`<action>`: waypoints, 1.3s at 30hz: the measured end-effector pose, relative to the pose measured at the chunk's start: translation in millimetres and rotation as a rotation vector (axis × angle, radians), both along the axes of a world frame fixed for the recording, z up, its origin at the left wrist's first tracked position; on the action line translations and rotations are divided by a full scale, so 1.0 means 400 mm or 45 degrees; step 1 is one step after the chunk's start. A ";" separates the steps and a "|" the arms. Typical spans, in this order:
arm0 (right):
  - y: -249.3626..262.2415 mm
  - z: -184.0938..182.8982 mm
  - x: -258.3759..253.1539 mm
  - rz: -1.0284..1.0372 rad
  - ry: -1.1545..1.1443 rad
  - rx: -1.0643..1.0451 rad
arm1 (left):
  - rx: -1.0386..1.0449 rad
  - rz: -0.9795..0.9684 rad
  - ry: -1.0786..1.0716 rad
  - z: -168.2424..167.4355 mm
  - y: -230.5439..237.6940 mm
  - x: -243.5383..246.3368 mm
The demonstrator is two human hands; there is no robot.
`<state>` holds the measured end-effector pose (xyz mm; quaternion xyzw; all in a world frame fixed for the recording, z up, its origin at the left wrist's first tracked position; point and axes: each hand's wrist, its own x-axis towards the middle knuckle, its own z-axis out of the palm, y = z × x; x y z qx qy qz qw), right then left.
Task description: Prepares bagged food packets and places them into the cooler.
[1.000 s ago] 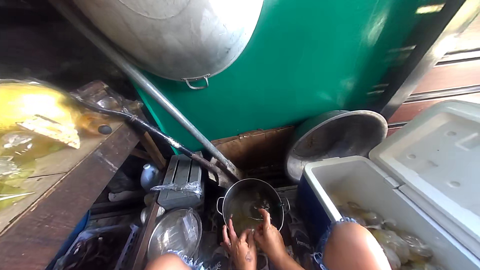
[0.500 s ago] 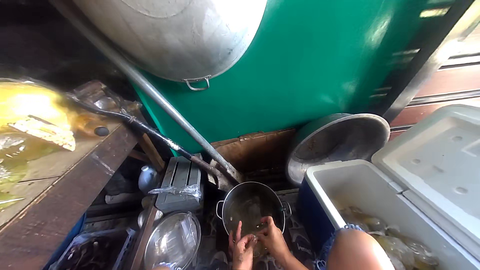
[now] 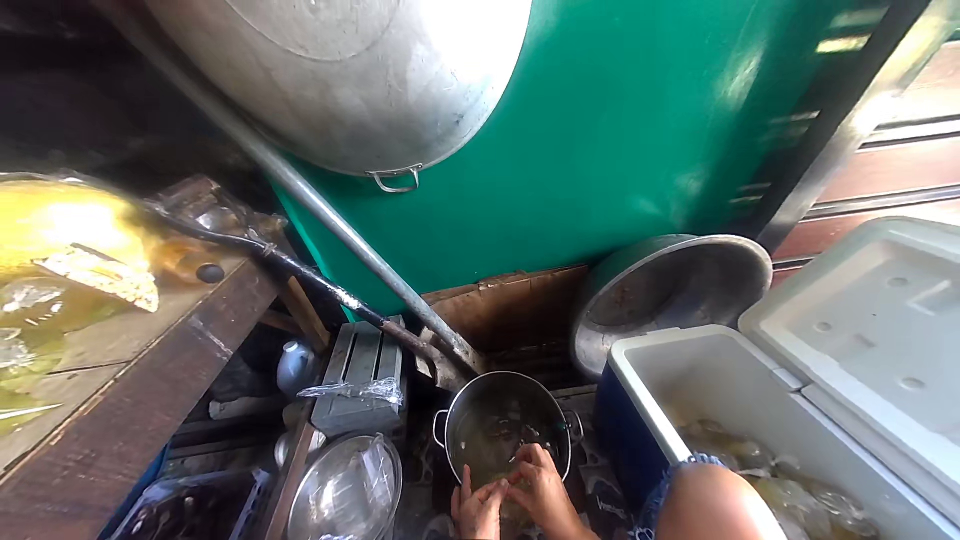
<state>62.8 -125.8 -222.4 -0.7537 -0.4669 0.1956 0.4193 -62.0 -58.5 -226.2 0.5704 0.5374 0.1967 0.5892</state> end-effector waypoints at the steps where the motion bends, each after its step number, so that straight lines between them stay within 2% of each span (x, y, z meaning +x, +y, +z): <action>1: 0.002 -0.004 -0.001 0.011 -0.012 0.009 | 0.007 0.010 -0.002 0.003 -0.001 -0.001; 12: 0.004 -0.036 -0.006 0.185 -0.204 0.048 | 0.055 0.048 -0.019 0.000 -0.008 -0.007; 18: 0.001 -0.040 -0.009 0.276 -0.405 0.081 | 0.372 -0.170 0.339 0.017 0.008 -0.018; 23: -0.002 -0.042 -0.001 0.379 -0.646 0.150 | 0.549 -0.215 0.470 0.020 0.016 -0.011; 25: 0.002 -0.048 0.009 0.438 -0.747 0.207 | 0.567 -0.328 0.406 0.013 0.020 -0.015; 29: 0.005 -0.046 0.031 0.511 -0.912 0.301 | 0.416 -0.558 0.254 -0.002 0.038 -0.023; 34: 0.003 -0.024 0.053 0.479 -0.922 0.291 | 0.494 -0.614 0.255 -0.012 0.027 -0.034; 39: -0.002 -0.015 0.055 0.355 -0.977 0.268 | 0.682 -0.595 0.300 -0.014 0.024 -0.028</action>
